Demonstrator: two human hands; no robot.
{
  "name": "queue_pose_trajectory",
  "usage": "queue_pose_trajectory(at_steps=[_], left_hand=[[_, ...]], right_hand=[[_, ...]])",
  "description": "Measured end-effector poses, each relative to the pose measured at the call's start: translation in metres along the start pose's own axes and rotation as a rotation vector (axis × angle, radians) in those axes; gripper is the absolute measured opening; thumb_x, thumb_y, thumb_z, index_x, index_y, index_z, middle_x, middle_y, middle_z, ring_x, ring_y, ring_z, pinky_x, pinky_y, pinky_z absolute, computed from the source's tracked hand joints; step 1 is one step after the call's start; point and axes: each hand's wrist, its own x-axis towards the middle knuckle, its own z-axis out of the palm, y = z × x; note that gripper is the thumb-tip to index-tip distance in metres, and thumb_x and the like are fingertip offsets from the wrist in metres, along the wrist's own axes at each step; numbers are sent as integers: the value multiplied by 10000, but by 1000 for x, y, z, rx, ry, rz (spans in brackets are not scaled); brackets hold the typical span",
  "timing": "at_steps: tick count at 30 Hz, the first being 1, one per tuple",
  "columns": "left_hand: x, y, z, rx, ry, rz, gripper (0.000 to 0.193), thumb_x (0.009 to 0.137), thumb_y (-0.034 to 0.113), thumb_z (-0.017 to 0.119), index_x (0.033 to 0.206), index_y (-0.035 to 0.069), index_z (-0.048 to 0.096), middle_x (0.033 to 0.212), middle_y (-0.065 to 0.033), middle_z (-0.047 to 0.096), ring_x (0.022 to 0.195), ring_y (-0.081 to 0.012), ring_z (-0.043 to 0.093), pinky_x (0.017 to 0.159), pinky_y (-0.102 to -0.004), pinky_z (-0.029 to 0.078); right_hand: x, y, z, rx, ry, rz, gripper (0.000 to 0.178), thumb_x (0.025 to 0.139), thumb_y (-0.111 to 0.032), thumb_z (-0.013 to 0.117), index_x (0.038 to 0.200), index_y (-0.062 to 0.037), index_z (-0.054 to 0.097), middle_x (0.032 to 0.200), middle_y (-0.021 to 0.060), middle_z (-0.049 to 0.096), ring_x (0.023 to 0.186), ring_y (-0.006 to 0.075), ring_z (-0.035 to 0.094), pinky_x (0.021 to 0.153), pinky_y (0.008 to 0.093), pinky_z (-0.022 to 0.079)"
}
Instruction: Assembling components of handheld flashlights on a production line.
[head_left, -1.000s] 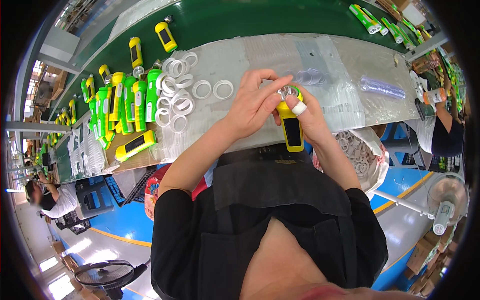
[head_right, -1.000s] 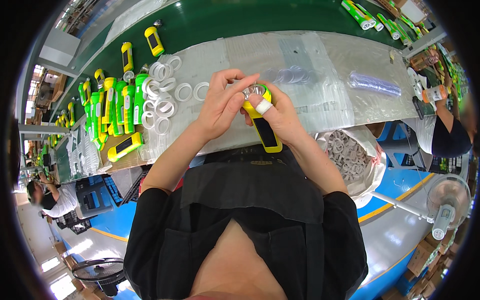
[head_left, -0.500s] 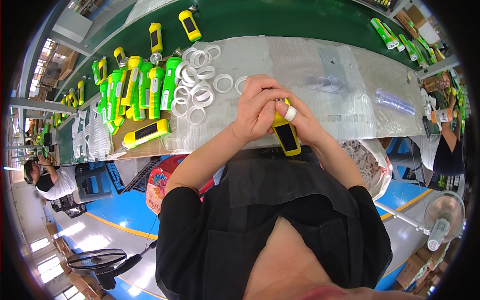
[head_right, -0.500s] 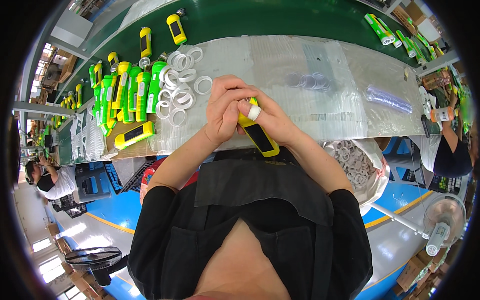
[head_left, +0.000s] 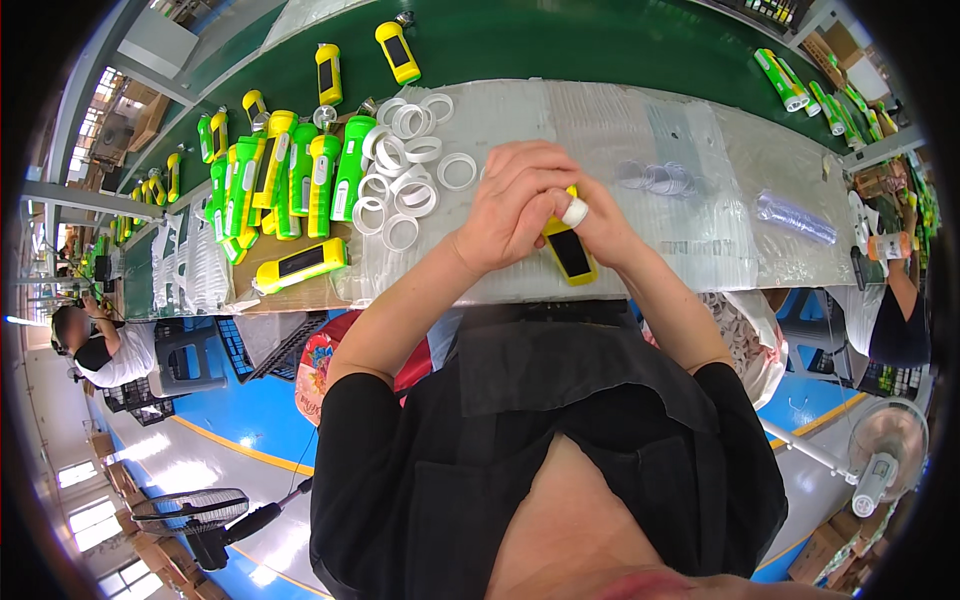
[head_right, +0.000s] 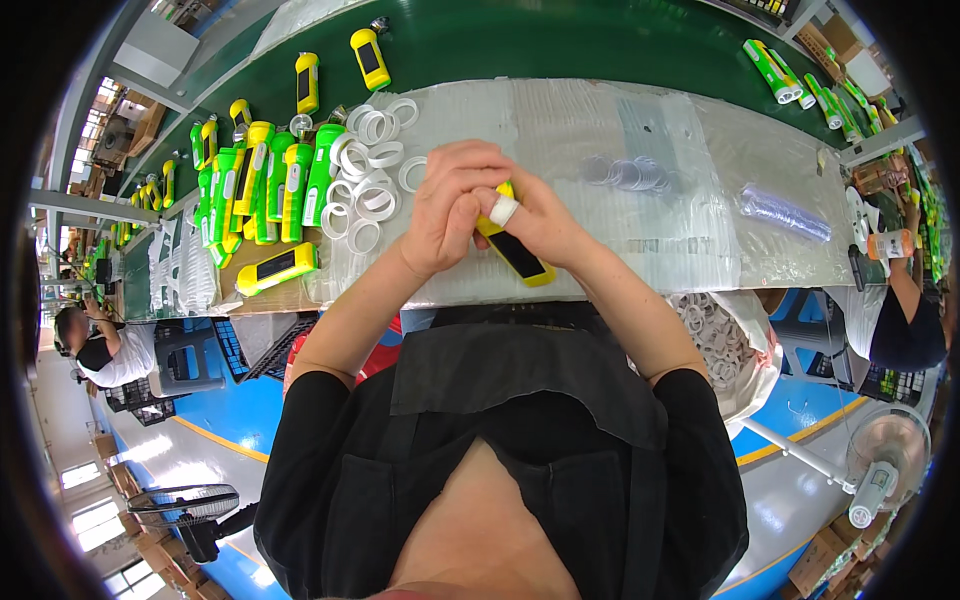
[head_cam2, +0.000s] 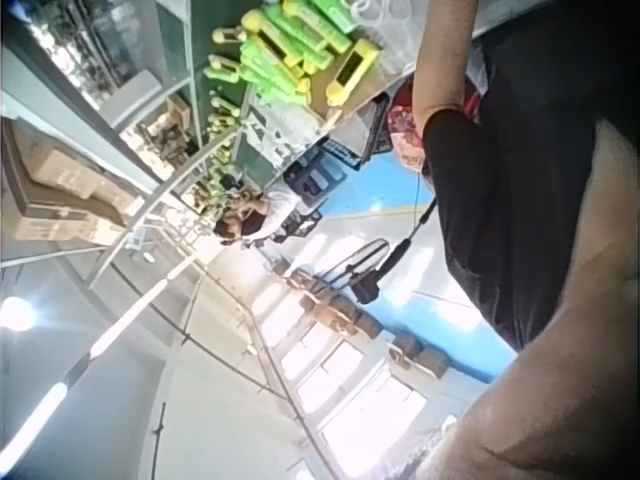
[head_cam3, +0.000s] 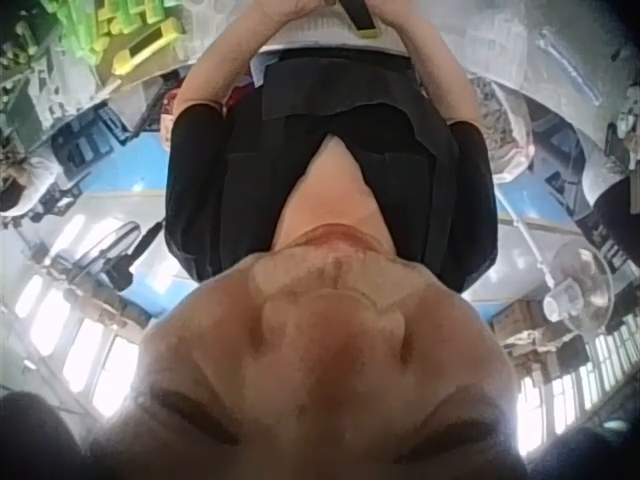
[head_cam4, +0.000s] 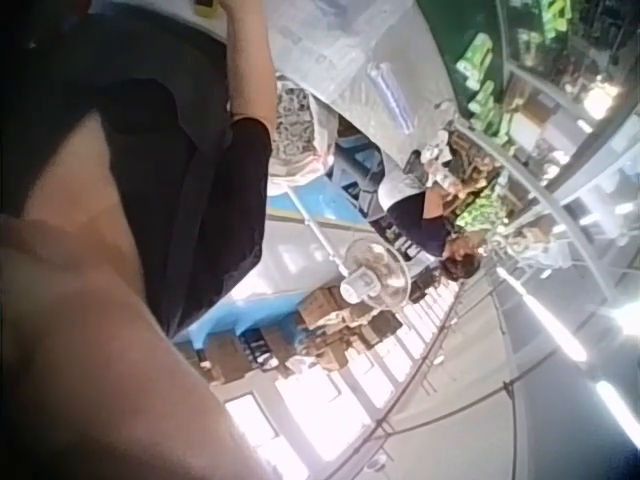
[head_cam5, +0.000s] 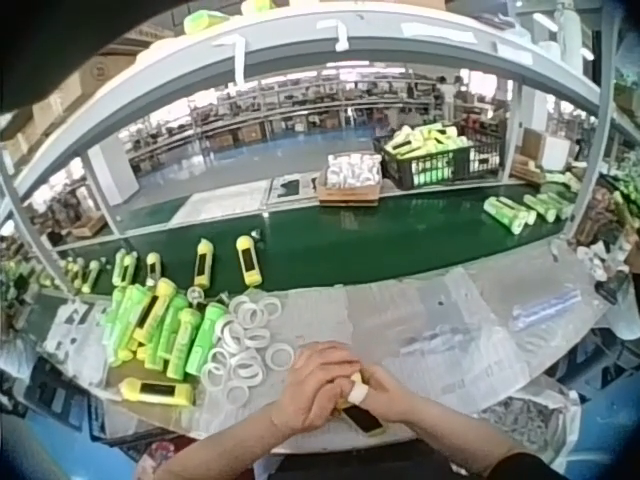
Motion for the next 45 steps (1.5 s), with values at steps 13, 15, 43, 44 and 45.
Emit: queue_pose_trajectory(at_steps=[13,15,43,44,45], left_hand=[[7,1,-1,23,-30,22,251,917,216,488,1059,63,627,1096,-100,632,1057,-308,572,937,-423,387],[5,0,-2,27,-8,30,250,916,215,488,1058,63,627,1100,-100,632,1060,-305,571,936,-422,388],[30,-7,-2,29,-169,168,413,852,400,647,1129,95,620,1121,-66,634,1061,-284,581,907,-412,415],[27,-8,0,25,-150,171,416,859,416,637,1123,95,627,1132,-64,634,1061,-281,582,897,-409,422],[24,-7,1,22,-151,169,416,859,416,637,1123,95,627,1132,-64,634,1061,-281,582,897,-409,422]], right_hand=[[-5,0,-4,-7,-54,-9,373,985,-308,556,1213,-24,477,935,71,584,749,151,614,670,290,513],[-7,0,-2,-19,-55,13,390,982,-323,561,1220,-26,474,942,74,585,751,151,615,673,290,513],[-18,-1,-16,10,-29,-122,538,960,-414,582,1279,-10,427,1002,93,574,779,160,621,693,300,521],[-19,2,-17,-10,-32,-123,540,956,-414,589,1279,-11,429,1018,94,569,783,159,620,692,296,520],[-19,4,-17,-31,-35,-124,543,952,-413,596,1278,-11,431,1033,95,564,788,159,619,692,293,520]])
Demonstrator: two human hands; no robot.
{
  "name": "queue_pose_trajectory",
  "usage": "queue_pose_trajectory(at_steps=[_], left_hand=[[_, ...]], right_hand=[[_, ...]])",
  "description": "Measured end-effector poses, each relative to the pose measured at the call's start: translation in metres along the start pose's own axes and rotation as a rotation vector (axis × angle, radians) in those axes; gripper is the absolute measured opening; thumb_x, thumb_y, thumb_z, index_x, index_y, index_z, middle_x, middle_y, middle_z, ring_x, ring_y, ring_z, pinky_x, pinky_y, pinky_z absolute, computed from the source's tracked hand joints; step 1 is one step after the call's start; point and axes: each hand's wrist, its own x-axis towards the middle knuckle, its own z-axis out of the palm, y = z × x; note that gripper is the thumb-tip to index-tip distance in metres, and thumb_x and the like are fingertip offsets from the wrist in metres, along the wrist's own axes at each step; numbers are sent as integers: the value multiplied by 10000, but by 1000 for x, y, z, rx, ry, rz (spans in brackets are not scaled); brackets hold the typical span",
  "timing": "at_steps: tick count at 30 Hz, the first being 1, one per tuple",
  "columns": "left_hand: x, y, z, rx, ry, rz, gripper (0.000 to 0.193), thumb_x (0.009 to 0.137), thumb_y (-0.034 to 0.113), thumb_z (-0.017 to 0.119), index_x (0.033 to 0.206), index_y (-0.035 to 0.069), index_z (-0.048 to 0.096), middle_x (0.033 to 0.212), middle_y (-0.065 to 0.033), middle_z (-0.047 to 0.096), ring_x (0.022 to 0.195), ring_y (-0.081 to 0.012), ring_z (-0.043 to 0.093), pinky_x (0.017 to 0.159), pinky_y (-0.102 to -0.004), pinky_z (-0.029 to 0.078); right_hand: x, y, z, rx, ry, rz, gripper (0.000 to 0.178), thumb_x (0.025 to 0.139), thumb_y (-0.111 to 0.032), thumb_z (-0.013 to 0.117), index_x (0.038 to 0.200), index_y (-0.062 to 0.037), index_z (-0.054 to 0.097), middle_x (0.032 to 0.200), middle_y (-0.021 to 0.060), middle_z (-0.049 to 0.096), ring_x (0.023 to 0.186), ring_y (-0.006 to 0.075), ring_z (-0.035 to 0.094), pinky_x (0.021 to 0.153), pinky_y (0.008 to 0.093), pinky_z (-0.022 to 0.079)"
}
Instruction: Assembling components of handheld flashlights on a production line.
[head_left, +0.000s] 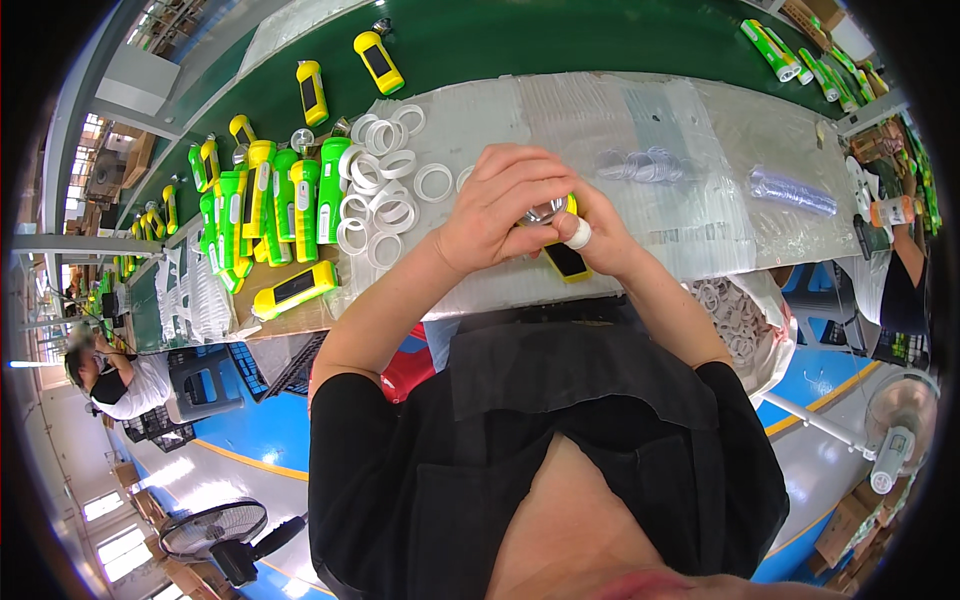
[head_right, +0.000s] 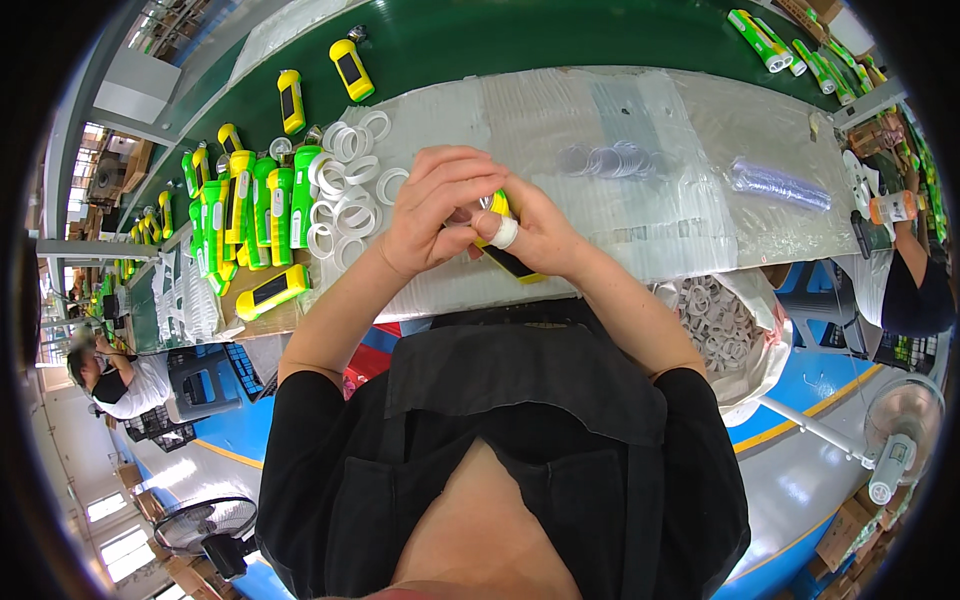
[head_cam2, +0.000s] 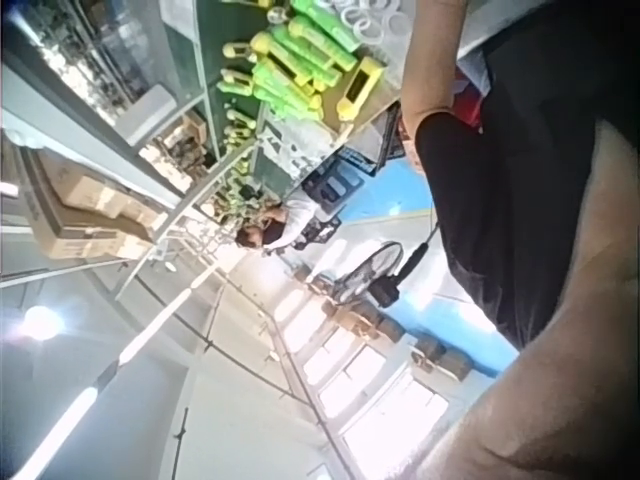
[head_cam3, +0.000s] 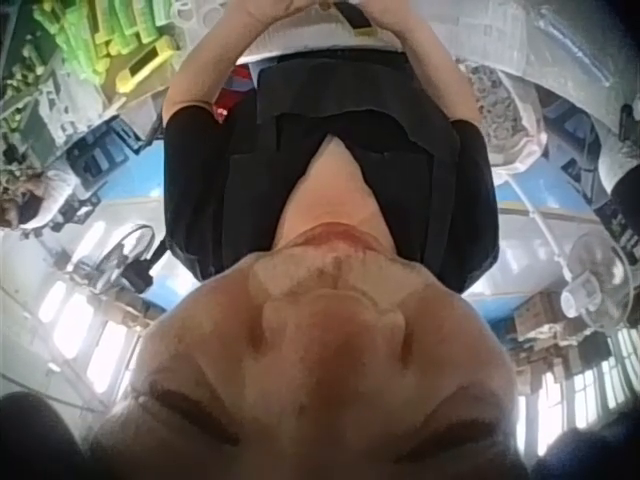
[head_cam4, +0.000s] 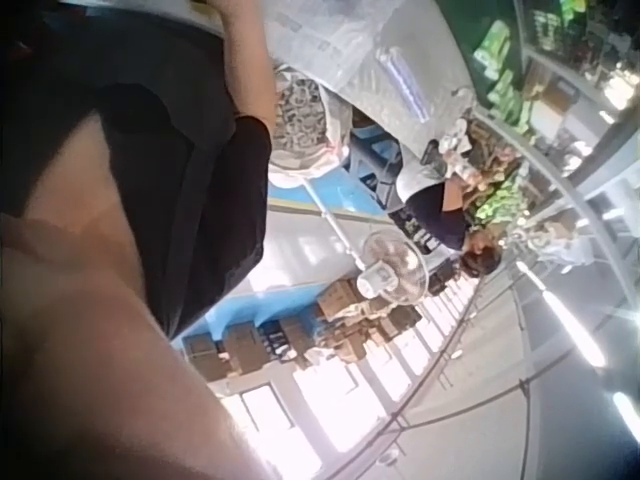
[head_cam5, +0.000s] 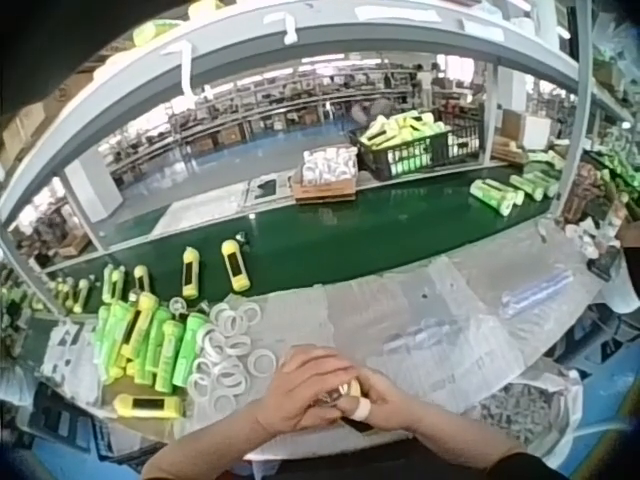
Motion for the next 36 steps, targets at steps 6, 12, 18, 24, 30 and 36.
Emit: queue_pose_trajectory(at_steps=[6,12,18,24,30,36], left_hand=[[4,-1,-7,221,-33,83,454,872,456,597,1131,88,653,1179,-58,632,1083,-263,581,873,-406,434],[6,9,0,34,49,-83,503,906,401,577,1278,64,585,1251,-113,593,1112,-303,566,928,-411,433],[1,27,8,-434,227,-526,385,941,213,532,1287,53,584,1272,-143,575,1205,-294,498,1004,-405,397],[-3,16,0,-335,9,-382,300,956,159,507,1189,51,661,1390,-162,490,1198,-224,490,974,-352,405],[0,14,-8,-400,296,-530,364,893,115,652,1254,85,617,1266,-127,581,1143,-224,545,917,-331,464],[-38,-23,-30,467,-222,-619,489,775,300,756,1198,102,615,1175,-97,627,1107,-283,561,904,-429,449]], right_hand=[[5,-7,5,28,81,5,500,952,-393,604,1262,-35,441,1014,91,564,793,155,609,689,285,516],[4,-5,2,77,84,-15,452,944,-329,629,1265,-68,448,986,76,572,788,154,603,667,288,523],[5,-7,1,96,30,18,418,941,-275,639,1249,-54,465,1047,83,552,806,163,603,663,294,533],[9,6,-3,125,-35,-21,381,937,-206,638,1249,-68,469,1240,88,419,895,169,594,690,313,553],[21,-5,1,34,86,-31,332,936,-180,614,1221,-75,481,913,70,603,750,144,595,667,283,519],[56,-20,-16,-26,236,-293,284,940,-165,574,1194,-71,490,863,91,615,716,141,590,649,278,488]])
